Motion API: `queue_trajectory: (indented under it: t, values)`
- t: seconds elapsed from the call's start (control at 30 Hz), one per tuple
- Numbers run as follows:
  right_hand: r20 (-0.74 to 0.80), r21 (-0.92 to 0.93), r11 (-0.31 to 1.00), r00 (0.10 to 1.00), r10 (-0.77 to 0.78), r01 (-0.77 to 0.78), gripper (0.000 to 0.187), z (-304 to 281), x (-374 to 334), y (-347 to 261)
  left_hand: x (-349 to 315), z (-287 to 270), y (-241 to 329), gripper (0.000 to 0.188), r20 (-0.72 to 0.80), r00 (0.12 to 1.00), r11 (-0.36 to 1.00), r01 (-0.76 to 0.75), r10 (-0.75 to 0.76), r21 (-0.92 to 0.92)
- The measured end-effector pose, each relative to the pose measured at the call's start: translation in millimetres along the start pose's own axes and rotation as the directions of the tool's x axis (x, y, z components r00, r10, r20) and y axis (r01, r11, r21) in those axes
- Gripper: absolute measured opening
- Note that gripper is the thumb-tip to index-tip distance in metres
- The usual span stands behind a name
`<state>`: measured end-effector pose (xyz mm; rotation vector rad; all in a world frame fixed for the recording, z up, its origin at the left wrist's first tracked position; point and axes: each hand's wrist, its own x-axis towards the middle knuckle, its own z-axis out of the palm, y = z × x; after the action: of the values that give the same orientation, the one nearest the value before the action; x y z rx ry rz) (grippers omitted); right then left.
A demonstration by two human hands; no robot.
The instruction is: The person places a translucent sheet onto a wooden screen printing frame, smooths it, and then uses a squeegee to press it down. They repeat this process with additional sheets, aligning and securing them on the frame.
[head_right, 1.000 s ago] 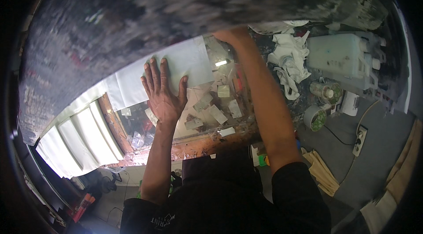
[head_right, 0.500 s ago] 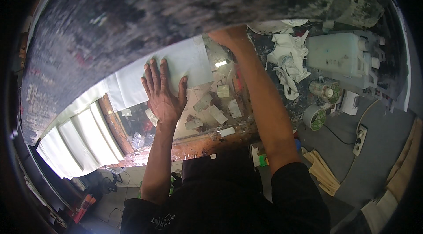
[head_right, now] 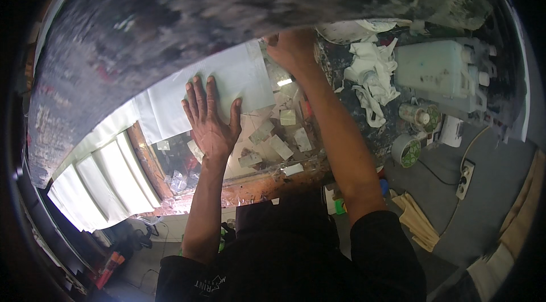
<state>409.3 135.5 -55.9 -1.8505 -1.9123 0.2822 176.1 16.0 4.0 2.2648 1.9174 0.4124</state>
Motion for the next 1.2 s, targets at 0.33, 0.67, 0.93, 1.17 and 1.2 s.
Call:
queue_trajectory:
  t: [0.33, 0.67, 0.93, 1.17, 1.2]
  values:
    - [-0.004, 0.184, 0.98, 0.997, 0.082, -0.08, 0.023, -7.3, -2.5, -6.9, -4.6, 0.3, 0.6, 0.078, -0.034, 0.956, 0.699, -0.187, 0.29, 0.69]
    - [-0.232, 0.146, 0.989, 0.972, 0.046, -0.012, 0.026, 5.4, -5.4, -9.1, -3.4, -4.1, 3.2, 0.078, 0.004, 0.946, 0.447, -0.157, 0.325, 0.881]
    - [-0.27, 0.282, 0.952, 0.962, -0.042, 0.121, 0.009, -3.5, -3.8, -16.9, -7.5, 10.8, -8.1, 0.078, -0.158, 0.949, 0.903, -0.196, 0.273, 0.382]
    - [-0.253, 0.283, 0.948, 0.965, -0.07, 0.143, 0.009, -11.5, -4.0, -18.8, -6.7, 10.4, -5.0, 0.078, -0.112, 0.987, 0.992, -0.103, 0.111, 0.08]
    - [-0.24, 0.288, 0.948, 0.968, -0.068, 0.138, 0.009, -13.0, -3.7, -19.4, -6.7, 10.0, -4.8, 0.078, -0.102, 0.99, 0.993, -0.095, 0.102, 0.074]
